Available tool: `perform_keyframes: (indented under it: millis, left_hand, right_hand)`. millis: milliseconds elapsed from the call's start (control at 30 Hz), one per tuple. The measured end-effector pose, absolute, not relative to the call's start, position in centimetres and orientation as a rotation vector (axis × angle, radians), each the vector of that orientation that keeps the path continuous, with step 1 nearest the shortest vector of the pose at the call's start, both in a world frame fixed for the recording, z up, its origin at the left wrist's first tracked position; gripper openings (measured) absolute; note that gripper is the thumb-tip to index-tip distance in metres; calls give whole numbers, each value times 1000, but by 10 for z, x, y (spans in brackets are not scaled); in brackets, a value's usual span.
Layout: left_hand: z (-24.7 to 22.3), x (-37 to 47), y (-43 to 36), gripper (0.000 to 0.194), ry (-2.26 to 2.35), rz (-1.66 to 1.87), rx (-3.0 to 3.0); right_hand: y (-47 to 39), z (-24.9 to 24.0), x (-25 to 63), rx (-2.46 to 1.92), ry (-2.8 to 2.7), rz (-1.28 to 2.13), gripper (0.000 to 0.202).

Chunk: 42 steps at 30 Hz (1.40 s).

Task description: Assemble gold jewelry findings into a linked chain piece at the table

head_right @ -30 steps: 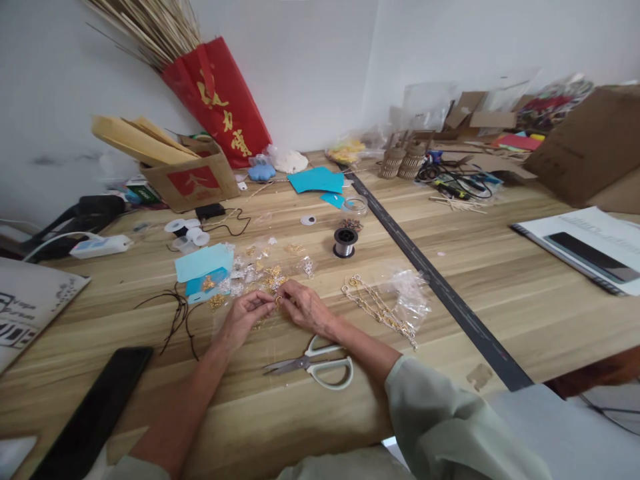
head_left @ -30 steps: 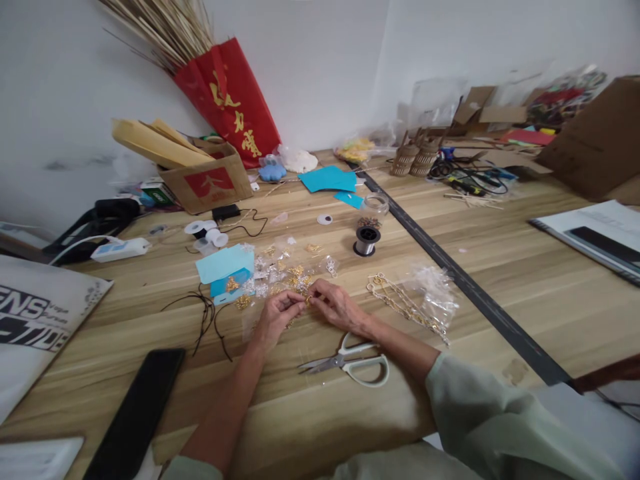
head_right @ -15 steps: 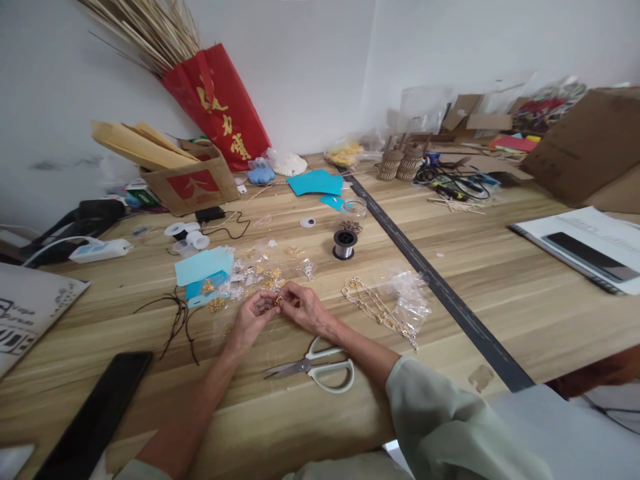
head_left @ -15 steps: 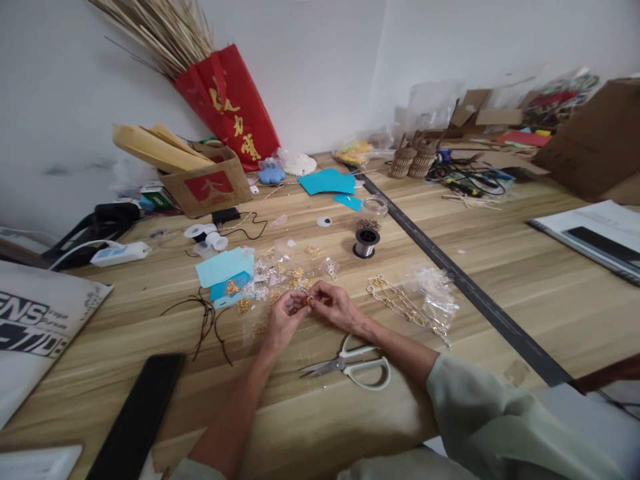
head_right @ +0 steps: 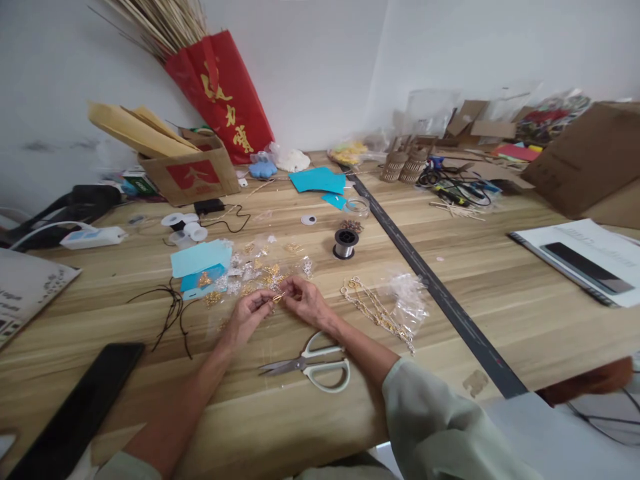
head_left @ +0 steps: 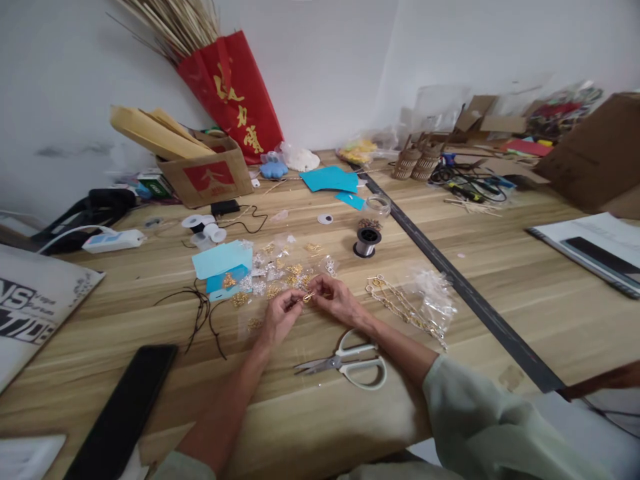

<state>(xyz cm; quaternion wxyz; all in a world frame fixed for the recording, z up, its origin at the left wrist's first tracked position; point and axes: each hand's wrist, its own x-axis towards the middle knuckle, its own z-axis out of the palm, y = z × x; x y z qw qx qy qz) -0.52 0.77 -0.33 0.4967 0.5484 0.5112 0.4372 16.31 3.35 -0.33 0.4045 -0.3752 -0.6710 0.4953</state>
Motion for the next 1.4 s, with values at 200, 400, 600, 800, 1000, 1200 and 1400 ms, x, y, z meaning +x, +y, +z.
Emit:
perform_keyframes:
  millis: [200, 400, 600, 800, 1000, 1200, 1400]
  left_hand:
    - [-6, -7, 9, 18, 1248, 1071, 1341]
    - [-10, -7, 10, 16, 1231, 1093, 1327]
    - [-12, -8, 11, 17, 1233, 1080, 1353]
    - [-11, -7, 10, 16, 1250, 1094, 1358]
    - [-11, -7, 10, 19, 1249, 1093, 1346]
    - [-5, -8, 10, 21, 1247, 1132, 1350]
    - [6, -7, 7, 29, 1192, 1017, 1473]
  right_hand:
    - [34, -5, 164, -933, -1652, 1362, 18]
    - [32, 2, 163, -968, -1603, 1464, 20]
    - [33, 5, 166, -988, -1676, 1408, 17]
    - [36, 5, 172, -1038, -1933, 1053, 14]
    - [45, 12, 183, -1059, -2145, 863, 12]
    - [54, 35, 200, -1077, -2270, 847, 10]
    - [50, 57, 206, -1013, -2312, 982, 10]
